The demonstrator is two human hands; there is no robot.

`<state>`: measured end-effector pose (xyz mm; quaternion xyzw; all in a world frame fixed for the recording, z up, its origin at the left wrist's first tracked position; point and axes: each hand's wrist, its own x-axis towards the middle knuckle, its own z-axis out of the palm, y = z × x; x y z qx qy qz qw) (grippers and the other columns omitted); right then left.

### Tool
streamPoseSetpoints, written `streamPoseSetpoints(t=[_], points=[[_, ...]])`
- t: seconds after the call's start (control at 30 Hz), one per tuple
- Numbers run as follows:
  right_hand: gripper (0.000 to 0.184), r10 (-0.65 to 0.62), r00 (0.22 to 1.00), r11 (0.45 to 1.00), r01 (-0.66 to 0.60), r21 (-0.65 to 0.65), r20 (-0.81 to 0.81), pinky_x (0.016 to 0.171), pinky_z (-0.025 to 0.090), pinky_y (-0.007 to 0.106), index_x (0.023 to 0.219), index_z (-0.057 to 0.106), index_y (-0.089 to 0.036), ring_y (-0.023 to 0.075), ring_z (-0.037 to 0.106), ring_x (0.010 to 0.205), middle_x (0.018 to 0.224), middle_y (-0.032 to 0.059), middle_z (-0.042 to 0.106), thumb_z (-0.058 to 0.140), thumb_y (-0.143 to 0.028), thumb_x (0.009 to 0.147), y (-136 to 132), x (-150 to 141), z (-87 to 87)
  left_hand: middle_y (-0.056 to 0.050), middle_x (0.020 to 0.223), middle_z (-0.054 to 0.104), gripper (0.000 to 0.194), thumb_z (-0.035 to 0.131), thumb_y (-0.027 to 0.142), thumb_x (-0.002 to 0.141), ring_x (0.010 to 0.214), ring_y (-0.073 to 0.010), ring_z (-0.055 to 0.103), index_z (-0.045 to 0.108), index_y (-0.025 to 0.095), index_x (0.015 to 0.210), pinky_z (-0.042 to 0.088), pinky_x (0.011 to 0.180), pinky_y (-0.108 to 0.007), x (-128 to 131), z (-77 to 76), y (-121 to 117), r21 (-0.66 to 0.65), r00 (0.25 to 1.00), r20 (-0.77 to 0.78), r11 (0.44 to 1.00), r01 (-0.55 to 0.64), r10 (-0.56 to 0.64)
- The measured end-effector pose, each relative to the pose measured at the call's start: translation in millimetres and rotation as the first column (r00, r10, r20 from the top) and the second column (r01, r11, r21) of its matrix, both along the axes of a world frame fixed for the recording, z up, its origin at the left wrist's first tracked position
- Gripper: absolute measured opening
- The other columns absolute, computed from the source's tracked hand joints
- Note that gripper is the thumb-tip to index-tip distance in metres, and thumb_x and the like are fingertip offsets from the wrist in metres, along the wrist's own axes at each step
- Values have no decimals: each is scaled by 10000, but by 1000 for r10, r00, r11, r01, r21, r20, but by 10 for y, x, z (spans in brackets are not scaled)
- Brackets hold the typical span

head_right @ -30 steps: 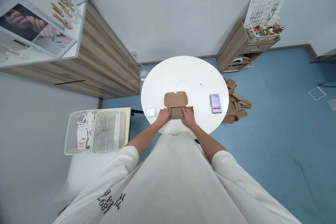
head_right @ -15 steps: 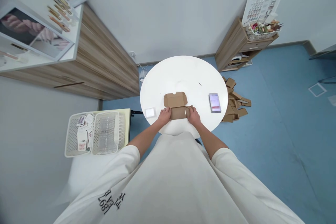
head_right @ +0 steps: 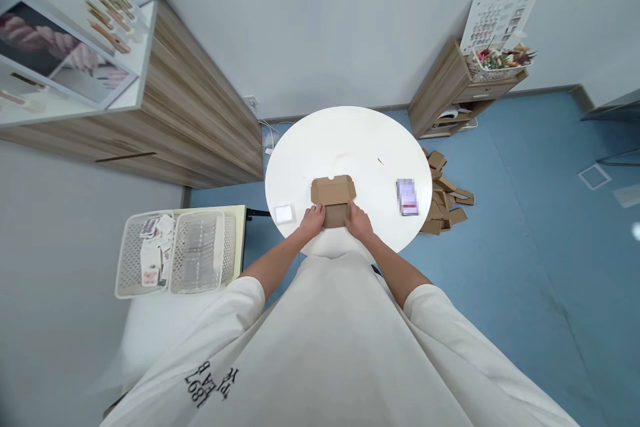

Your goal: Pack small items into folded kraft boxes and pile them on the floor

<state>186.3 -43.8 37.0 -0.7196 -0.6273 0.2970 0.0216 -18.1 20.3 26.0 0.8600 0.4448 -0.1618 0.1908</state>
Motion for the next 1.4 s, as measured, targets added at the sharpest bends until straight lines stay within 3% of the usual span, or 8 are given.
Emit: streamPoseSetpoints(t=[0.2,0.33,0.6,0.77,0.97,1.13,1.23,1.4], points=[[445,77,997,996,-77,-44,2,989,429,372,1414,489,-194,267,513,1222,1415,133,514,446,-326,991,-129,3,-18,-212,1418,443,812,778,208,757,1238,-364,474,377,170,1462,359,976,-433,-11,-22,-6,22,1000,-8,1000,11,-11],[388,177,975,972,-152,-177,135,952,424,366,1341,568,-171,271,549,1151,1335,158,552,415,-311,1013,-119,-10,-33,-215,1398,455,832,783,220,752,1232,-369,481,374,164,1474,360,970,-439,-18,-34,-13,34,1000,4,999,12,-12],[392,298,894,949,-238,-209,334,957,390,452,1210,633,-101,332,516,1152,1249,226,579,414,-359,1012,-35,-199,-65,-214,1356,492,801,791,161,726,1194,-361,503,434,132,1442,371,955,-428,-23,-92,-25,76,1000,23,997,19,-21],[346,284,908,951,-226,-211,307,890,435,409,1221,582,-107,319,538,1109,1291,209,542,473,-339,989,-8,-174,-55,-219,1335,508,780,798,150,716,1184,-362,510,464,104,1420,376,942,-417,-27,-122,-31,93,999,34,996,19,-22],[491,279,930,957,-250,-144,240,830,458,365,1348,437,-197,282,556,1074,1604,178,209,627,-280,903,97,-115,-7,-232,1343,504,792,789,136,711,1193,-372,507,460,94,1430,362,957,-428,-40,-86,-28,75,998,65,997,7,-12],[631,341,909,938,-313,-151,238,886,451,395,1428,389,-206,310,549,1111,1588,166,278,661,-256,861,182,-93,-24,-232,1392,480,795,757,122,721,1213,-374,495,438,117,1449,355,977,-436,-53,-66,-27,49,997,80,999,-12,8],[796,332,914,941,-306,-144,232,907,443,399,1535,258,-198,316,546,1129,1576,175,312,665,-256,853,192,-100,-46,-237,1413,467,827,753,124,718,1232,-380,483,409,116,1470,349,997,-447,-73,-70,-49,26,992,118,999,-42,38],[879,311,913,949,-281,-144,264,902,441,392,1586,157,-164,316,553,1121,1582,181,325,641,-248,858,187,-124,-73,-166,1493,426,710,669,222,844,1287,-346,467,382,232,1494,337,1064,-454,-293,-73,-106,-26,940,308,989,-145,146]])
